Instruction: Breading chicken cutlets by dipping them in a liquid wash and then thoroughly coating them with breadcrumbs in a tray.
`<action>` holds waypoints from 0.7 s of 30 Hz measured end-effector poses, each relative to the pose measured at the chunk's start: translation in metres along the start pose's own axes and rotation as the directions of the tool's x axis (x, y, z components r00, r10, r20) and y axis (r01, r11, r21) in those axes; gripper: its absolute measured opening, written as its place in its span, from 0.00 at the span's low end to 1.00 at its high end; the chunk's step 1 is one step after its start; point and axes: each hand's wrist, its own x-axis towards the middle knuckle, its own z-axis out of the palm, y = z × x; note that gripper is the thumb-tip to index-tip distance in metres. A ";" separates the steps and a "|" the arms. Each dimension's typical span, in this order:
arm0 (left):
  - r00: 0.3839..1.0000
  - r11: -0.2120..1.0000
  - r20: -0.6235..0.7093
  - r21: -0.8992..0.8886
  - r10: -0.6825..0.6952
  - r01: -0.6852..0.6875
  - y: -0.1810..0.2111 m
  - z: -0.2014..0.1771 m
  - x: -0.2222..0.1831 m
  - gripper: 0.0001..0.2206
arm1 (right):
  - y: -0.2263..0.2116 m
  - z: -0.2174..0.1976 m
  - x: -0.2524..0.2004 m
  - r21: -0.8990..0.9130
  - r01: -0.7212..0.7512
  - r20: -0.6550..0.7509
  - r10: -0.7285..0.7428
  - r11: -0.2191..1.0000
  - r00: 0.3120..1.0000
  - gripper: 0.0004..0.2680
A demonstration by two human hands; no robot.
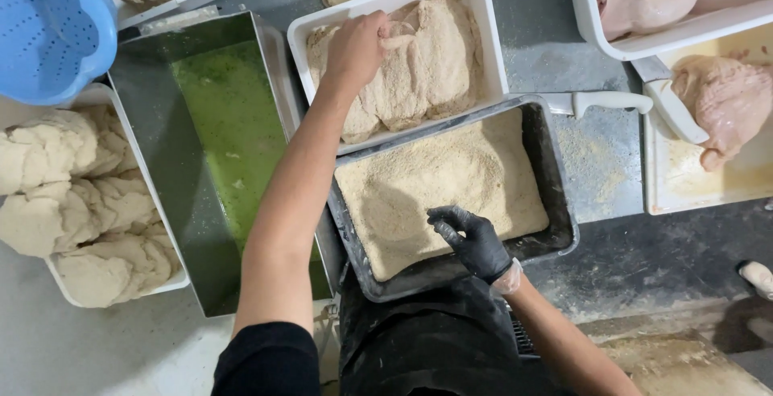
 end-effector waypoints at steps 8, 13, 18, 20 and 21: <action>0.984 0.997 0.158 0.006 0.077 -0.079 0.026 -0.061 -0.066 0.04 | -0.013 0.002 0.004 -0.006 -0.259 -0.046 0.259 0.966 0.965 0.08; 0.986 0.985 0.031 0.044 0.166 -0.167 0.045 -0.090 -0.098 0.10 | -0.014 0.001 0.008 -0.028 -0.231 -0.050 0.230 0.973 0.972 0.08; 0.975 0.977 -0.079 0.049 0.209 -0.206 0.075 -0.165 -0.178 0.11 | -0.028 -0.001 0.011 -0.043 -0.180 -0.024 0.179 0.983 0.984 0.08; 0.955 0.977 -0.208 0.074 0.212 -0.200 0.080 -0.197 -0.216 0.09 | -0.044 0.003 0.009 -0.078 -0.232 -0.042 0.229 0.970 0.972 0.08; 0.956 0.981 -0.222 0.077 0.193 -0.181 0.080 -0.214 -0.231 0.09 | -0.040 0.006 0.011 -0.089 -0.221 -0.022 0.220 0.971 0.975 0.08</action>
